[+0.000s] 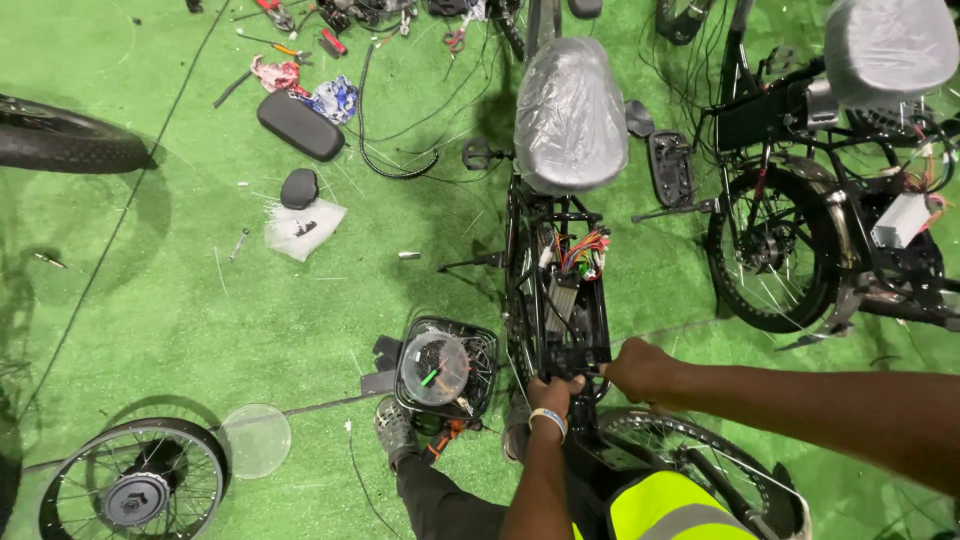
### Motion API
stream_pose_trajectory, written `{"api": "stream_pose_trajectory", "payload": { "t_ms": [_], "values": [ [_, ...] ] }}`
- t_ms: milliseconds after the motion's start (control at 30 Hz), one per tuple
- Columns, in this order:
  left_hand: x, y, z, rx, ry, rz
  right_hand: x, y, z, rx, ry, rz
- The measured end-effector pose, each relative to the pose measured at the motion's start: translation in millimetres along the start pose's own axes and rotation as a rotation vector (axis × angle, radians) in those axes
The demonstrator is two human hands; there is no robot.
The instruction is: The person assembles an electric bicycle by securing a black plastic cover onto the frame using a screwdriver. They also handle a black rubber grommet, inserting it into the cover before fastening it to the bike.
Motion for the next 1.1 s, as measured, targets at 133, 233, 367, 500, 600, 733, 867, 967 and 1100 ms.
{"api": "stream_pose_trajectory", "payload": {
  "t_ms": [133, 233, 367, 500, 600, 733, 867, 967, 1100],
  "values": [
    [9, 16, -8, -0.010, 0.014, 0.014, -50, 29, -8, -0.157, 0.392, -0.295],
    [50, 55, -15, 0.012, -0.043, 0.052, -86, 92, -2, -0.158, 1.077, -0.747],
    [79, 88, -27, 0.080, -0.229, 0.118, -61, 91, 30, -0.237, 1.355, -1.147],
    [66, 81, -22, 0.094, -0.256, 0.125, -63, 99, 15, -0.252, 1.166, -0.886],
    [77, 88, -22, 0.107, -0.234, 0.125, -71, 103, 1, -0.193, 0.990, -0.719],
    [64, 85, -15, 0.094, -0.165, 0.086, -54, 83, -4, -0.142, 0.668, -0.354],
    [77, 98, -19, 0.143, -0.203, 0.067, -48, 62, -15, -0.021, 0.224, -0.089],
    [79, 101, -22, 0.156, -0.287, 0.059, -30, 44, -14, 0.037, 0.059, -0.014],
    [59, 75, -23, 0.129, -0.321, 0.009, -43, 33, -15, -0.009, 0.170, -0.154]
  ]
}}
Point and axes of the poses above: each hand's wrist, its own y-axis away from the middle knuckle, its own z-axis out of the palm, x = y × z, the point moved 9 cm from there along -y, towards the middle knuckle, and after that the axes turned 6 degrees about -y, right-handed, at the moved point
